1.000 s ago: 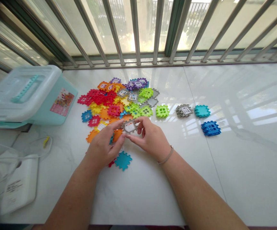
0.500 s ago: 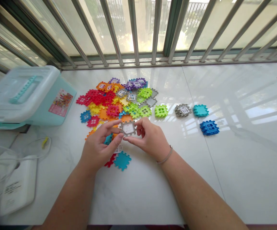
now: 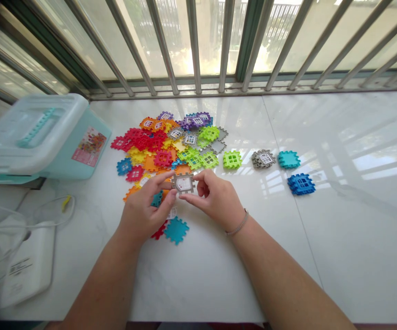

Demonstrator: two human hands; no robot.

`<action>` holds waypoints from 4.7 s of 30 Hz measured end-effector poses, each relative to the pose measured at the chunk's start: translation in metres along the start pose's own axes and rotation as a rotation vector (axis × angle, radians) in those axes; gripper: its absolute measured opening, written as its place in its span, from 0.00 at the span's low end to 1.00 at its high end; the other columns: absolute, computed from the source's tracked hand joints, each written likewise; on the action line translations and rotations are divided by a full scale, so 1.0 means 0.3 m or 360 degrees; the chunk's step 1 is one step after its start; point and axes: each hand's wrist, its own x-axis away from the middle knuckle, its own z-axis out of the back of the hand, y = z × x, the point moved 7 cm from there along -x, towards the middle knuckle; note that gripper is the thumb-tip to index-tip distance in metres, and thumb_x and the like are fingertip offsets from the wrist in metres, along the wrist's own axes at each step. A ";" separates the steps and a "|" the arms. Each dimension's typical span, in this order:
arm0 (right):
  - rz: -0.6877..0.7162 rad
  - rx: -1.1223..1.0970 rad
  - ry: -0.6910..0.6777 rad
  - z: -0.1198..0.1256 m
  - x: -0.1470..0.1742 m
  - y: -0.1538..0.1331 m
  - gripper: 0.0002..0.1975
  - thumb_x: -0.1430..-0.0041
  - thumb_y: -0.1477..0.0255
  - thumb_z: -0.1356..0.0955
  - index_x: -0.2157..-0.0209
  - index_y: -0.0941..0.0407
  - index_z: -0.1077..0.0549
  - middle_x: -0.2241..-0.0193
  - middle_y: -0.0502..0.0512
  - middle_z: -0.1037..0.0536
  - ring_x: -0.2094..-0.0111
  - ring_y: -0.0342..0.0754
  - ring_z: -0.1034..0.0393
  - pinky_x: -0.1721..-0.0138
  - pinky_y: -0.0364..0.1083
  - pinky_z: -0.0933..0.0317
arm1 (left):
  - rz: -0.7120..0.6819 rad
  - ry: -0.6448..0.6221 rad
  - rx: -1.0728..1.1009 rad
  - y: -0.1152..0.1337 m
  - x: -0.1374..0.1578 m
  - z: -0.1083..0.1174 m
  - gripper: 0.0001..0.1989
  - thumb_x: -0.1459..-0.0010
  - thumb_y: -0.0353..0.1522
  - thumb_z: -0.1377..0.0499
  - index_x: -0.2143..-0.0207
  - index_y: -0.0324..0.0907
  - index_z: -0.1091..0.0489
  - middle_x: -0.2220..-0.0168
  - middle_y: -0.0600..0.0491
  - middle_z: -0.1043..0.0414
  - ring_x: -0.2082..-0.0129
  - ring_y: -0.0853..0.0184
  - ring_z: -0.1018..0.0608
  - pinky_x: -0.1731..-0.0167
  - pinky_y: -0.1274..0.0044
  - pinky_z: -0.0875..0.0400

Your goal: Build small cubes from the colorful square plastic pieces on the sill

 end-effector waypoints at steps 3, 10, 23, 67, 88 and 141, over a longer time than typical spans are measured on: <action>0.0015 0.0005 -0.0002 0.000 -0.001 -0.003 0.24 0.37 0.52 0.22 0.51 0.51 0.29 0.74 0.44 0.26 0.75 0.43 0.32 0.70 0.43 0.39 | -0.0008 0.0025 -0.0002 0.000 -0.001 0.005 0.22 0.26 0.39 0.40 0.33 0.46 0.30 0.52 0.51 0.14 0.57 0.64 0.14 0.54 0.74 0.20; 0.0040 0.0021 -0.0014 -0.001 -0.004 -0.010 0.22 0.35 0.54 0.23 0.48 0.51 0.28 0.73 0.43 0.26 0.74 0.43 0.31 0.70 0.43 0.38 | -0.0032 0.0077 -0.0020 0.000 -0.002 0.010 0.21 0.27 0.37 0.39 0.34 0.47 0.30 0.52 0.52 0.14 0.57 0.64 0.13 0.51 0.74 0.20; 0.0046 0.0039 -0.0057 -0.014 -0.009 -0.012 0.25 0.36 0.58 0.22 0.44 0.50 0.30 0.66 0.45 0.24 0.75 0.41 0.32 0.72 0.43 0.38 | 0.0109 0.0076 0.0073 -0.012 -0.004 0.017 0.19 0.29 0.36 0.38 0.38 0.46 0.28 0.59 0.56 0.16 0.77 0.74 0.24 0.68 0.79 0.26; 0.0376 0.0151 0.0005 0.002 0.000 -0.064 0.23 0.33 0.59 0.23 0.43 0.50 0.29 0.48 0.57 0.22 0.73 0.41 0.34 0.70 0.46 0.32 | -0.0070 0.0146 0.0010 0.005 -0.004 0.017 0.13 0.27 0.36 0.38 0.43 0.46 0.26 0.55 0.52 0.17 0.57 0.65 0.15 0.53 0.75 0.22; 0.0200 0.0471 0.0785 0.224 0.015 -0.016 0.27 0.37 0.56 0.28 0.41 0.55 0.26 0.78 0.39 0.36 0.79 0.42 0.39 0.71 0.42 0.41 | 0.1029 0.0895 -0.0518 -0.408 0.212 0.269 0.17 0.35 0.27 0.50 0.53 0.43 0.23 0.53 0.48 0.18 0.50 0.57 0.18 0.44 0.65 0.25; -0.0053 0.1459 0.0332 0.572 0.051 0.320 0.27 0.27 0.52 0.37 0.43 0.57 0.22 0.32 0.71 0.31 0.25 0.70 0.53 0.29 0.81 0.63 | 0.0863 0.0423 -0.1198 -0.426 0.185 0.199 0.19 0.33 0.40 0.46 0.46 0.39 0.30 0.47 0.36 0.24 0.43 0.46 0.24 0.37 0.58 0.31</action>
